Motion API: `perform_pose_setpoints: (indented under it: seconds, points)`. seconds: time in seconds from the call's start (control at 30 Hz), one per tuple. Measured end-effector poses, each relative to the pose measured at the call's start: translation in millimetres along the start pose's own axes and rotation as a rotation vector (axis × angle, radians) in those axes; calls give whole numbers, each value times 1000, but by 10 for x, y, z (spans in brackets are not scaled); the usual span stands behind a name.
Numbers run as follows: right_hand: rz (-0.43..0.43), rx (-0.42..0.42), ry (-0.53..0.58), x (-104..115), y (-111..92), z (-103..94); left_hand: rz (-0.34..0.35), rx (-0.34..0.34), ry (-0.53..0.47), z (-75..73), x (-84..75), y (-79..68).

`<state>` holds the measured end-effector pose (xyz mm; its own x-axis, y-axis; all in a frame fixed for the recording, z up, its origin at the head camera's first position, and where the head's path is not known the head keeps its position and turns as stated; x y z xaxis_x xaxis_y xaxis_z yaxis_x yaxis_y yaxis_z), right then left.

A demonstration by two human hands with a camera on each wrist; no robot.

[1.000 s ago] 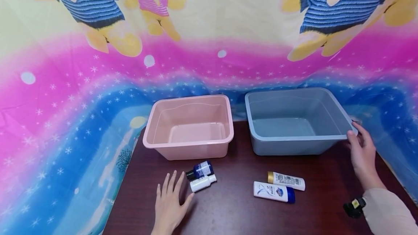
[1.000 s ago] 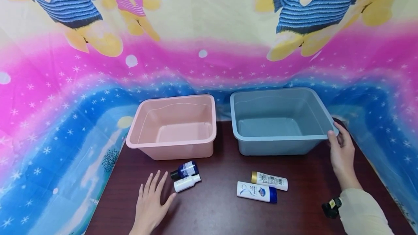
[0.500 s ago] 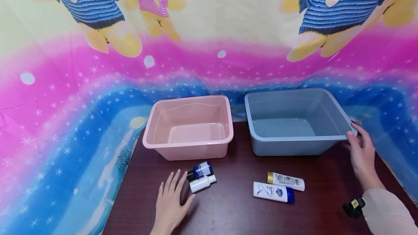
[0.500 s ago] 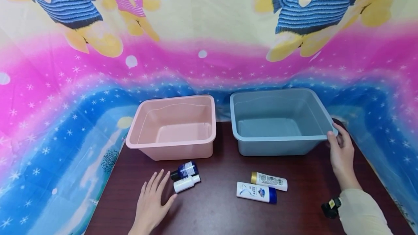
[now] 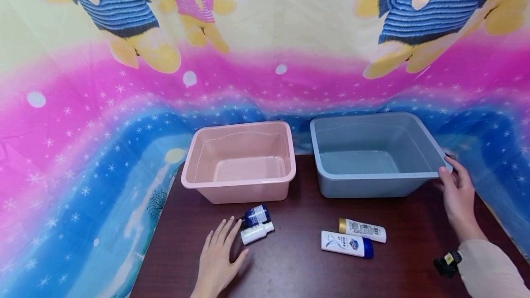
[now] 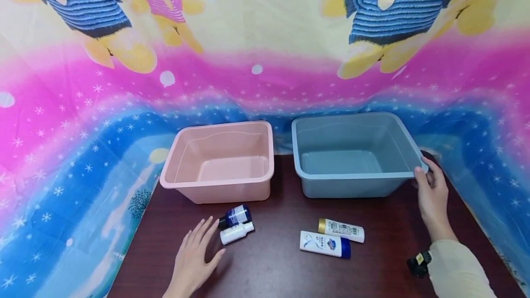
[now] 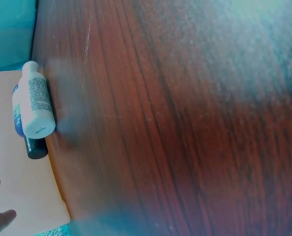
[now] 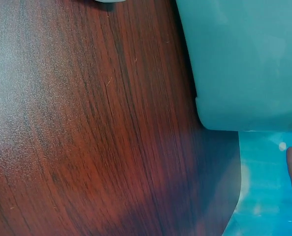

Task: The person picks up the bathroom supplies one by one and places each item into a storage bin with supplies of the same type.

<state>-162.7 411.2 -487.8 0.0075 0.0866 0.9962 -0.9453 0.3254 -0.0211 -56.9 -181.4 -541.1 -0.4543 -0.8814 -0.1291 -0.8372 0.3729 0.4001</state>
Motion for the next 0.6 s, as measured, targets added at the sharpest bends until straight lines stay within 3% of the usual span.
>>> perform_pose_setpoints:
  seconds: [0.23, 0.47, 0.6]
  points:
    - [-15, 7, -9, -29, 12, -8, 69, -56, -52, 18, -28, -2]
    - [-23, 4, -15, -32, 10, 0, 94, -48, -93, 19, -72, 18]
    - [-19, 14, 3, -38, 9, -5, 144, -60, -115, 21, -104, 30]
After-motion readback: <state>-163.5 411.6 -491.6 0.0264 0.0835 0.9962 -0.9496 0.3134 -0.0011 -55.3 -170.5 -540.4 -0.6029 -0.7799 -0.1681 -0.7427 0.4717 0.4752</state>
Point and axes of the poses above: each hand's wrist, its own y-axis towards the middle knuckle, its own z-axis out of the palm, x = y × z, the point moved 3 cm from there along y, towards the middle knuckle, and after that the axes turned 11 degrees about z, right-handed, at the moved point
